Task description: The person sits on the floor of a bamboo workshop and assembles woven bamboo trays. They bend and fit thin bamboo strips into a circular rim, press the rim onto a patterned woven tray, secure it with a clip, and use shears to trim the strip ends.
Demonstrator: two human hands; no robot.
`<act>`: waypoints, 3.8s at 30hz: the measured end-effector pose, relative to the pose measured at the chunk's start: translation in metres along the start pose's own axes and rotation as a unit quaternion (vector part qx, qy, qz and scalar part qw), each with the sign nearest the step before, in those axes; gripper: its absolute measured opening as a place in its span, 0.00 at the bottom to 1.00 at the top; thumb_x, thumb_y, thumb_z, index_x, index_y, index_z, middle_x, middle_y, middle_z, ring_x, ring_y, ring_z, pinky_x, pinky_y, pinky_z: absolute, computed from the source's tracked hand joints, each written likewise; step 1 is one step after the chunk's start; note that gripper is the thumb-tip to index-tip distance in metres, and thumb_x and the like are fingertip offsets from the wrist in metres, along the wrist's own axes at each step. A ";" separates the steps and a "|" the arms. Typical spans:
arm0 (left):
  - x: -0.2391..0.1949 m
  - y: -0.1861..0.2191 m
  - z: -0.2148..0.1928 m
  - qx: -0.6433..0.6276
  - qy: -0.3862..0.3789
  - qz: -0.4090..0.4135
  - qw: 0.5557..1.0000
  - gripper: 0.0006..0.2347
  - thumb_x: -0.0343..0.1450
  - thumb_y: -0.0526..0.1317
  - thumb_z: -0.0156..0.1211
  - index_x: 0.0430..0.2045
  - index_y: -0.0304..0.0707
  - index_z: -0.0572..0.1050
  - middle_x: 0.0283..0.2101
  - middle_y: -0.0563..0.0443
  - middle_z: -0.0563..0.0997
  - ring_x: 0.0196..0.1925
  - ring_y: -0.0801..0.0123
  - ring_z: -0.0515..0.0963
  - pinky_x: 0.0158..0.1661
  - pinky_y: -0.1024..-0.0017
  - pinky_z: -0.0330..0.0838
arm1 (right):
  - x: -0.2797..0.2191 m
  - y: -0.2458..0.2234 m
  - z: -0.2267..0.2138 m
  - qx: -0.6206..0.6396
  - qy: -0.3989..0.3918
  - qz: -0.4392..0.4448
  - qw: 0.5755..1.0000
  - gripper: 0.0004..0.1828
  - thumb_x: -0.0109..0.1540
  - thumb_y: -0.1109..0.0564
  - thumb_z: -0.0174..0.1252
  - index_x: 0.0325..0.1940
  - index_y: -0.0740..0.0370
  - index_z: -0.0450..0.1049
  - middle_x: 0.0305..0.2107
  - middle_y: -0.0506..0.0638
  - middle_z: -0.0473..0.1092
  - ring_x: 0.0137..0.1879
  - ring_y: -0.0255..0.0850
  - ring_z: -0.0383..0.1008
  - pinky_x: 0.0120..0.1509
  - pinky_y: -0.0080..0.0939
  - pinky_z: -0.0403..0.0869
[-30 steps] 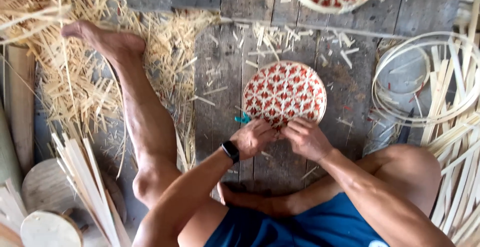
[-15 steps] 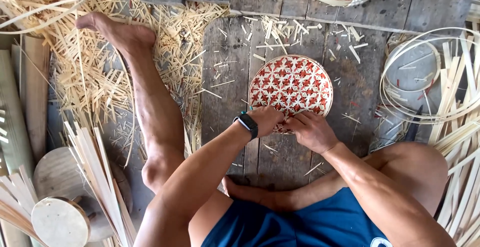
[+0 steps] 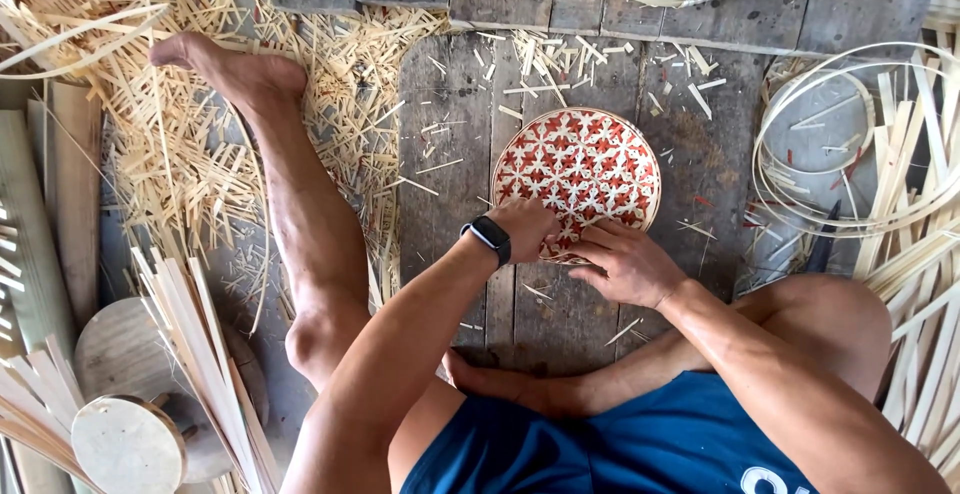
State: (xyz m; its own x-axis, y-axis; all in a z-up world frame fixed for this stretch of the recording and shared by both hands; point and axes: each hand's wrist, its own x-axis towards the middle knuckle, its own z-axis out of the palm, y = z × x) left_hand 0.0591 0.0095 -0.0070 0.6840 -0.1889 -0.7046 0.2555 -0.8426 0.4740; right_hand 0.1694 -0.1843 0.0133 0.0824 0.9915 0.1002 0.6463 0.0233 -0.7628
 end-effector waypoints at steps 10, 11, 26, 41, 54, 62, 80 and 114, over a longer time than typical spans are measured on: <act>-0.046 0.013 0.023 0.122 0.139 0.079 0.980 0.11 0.64 0.35 0.63 0.39 0.39 0.79 0.43 0.48 0.80 0.49 0.59 0.80 0.51 0.59 0.75 | -0.010 -0.004 0.002 -0.074 -0.005 -0.017 0.997 0.10 0.51 0.62 0.65 0.37 0.59 0.79 0.34 0.46 0.73 0.47 0.44 0.72 0.56 0.45 0.68; -0.047 0.007 0.033 0.112 0.242 0.125 0.955 0.08 0.66 0.33 0.62 0.37 0.39 0.79 0.43 0.50 0.80 0.51 0.59 0.79 0.54 0.60 0.75 | -0.009 -0.009 -0.002 -0.044 0.027 0.001 0.999 0.07 0.54 0.60 0.67 0.36 0.60 0.78 0.33 0.46 0.72 0.45 0.44 0.71 0.54 0.45 0.67; -0.133 0.063 -0.037 -0.281 0.384 0.160 0.865 0.09 0.67 0.33 0.69 0.40 0.38 0.80 0.39 0.49 0.83 0.42 0.61 0.84 0.45 0.67 0.80 | 0.006 -0.085 -0.107 0.058 0.146 0.090 0.984 0.18 0.50 0.57 0.73 0.42 0.62 0.79 0.36 0.49 0.76 0.45 0.47 0.77 0.52 0.46 0.73; -0.127 0.094 -0.036 -0.253 0.535 0.138 0.795 0.07 0.68 0.34 0.71 0.37 0.41 0.82 0.36 0.53 0.84 0.42 0.63 0.82 0.51 0.65 0.66 | -0.002 -0.077 -0.085 0.132 0.196 0.091 0.967 0.12 0.55 0.62 0.71 0.43 0.59 0.82 0.34 0.45 0.76 0.40 0.34 0.79 0.43 0.34 0.77; -0.138 0.080 -0.043 -0.577 0.421 0.158 0.682 0.07 0.67 0.37 0.72 0.35 0.39 0.82 0.37 0.53 0.83 0.41 0.72 0.82 0.46 0.69 0.79 | -0.028 -0.038 -0.109 0.318 0.167 0.153 0.921 0.11 0.56 0.55 0.69 0.41 0.56 0.81 0.36 0.43 0.80 0.44 0.32 0.80 0.49 0.33 0.79; -0.133 0.111 -0.051 -0.264 0.511 0.175 0.799 0.08 0.67 0.31 0.71 0.37 0.34 0.80 0.39 0.48 0.83 0.44 0.59 0.83 0.47 0.66 0.78 | -0.012 -0.078 -0.117 0.136 0.206 0.094 0.965 0.09 0.54 0.59 0.71 0.38 0.58 0.81 0.31 0.45 0.77 0.38 0.35 0.77 0.42 0.35 0.75; -0.088 0.070 0.046 0.116 0.275 -0.022 0.954 0.11 0.65 0.35 0.63 0.40 0.43 0.80 0.45 0.49 0.79 0.56 0.60 0.75 0.68 0.54 0.59 | -0.036 -0.024 -0.084 -0.060 0.059 0.162 0.983 0.15 0.59 0.62 0.63 0.50 0.55 0.78 0.53 0.44 0.72 0.58 0.47 0.72 0.64 0.46 0.72; -0.034 0.072 0.051 0.035 0.421 0.120 0.898 0.15 0.55 0.38 0.67 0.35 0.40 0.82 0.43 0.47 0.79 0.50 0.55 0.74 0.53 0.47 0.57 | -0.020 0.020 -0.051 -0.081 -0.171 0.045 0.981 0.07 0.50 0.59 0.68 0.24 0.58 0.74 0.30 0.45 0.70 0.46 0.42 0.70 0.59 0.47 0.67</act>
State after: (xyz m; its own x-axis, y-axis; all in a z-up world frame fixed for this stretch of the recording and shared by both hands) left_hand 0.0196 -0.0706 0.0245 0.9956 0.0551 0.0763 0.0092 -0.8638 0.5037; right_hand 0.2191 -0.2106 0.0289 -0.0977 0.9741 -0.2040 0.7620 -0.0586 -0.6450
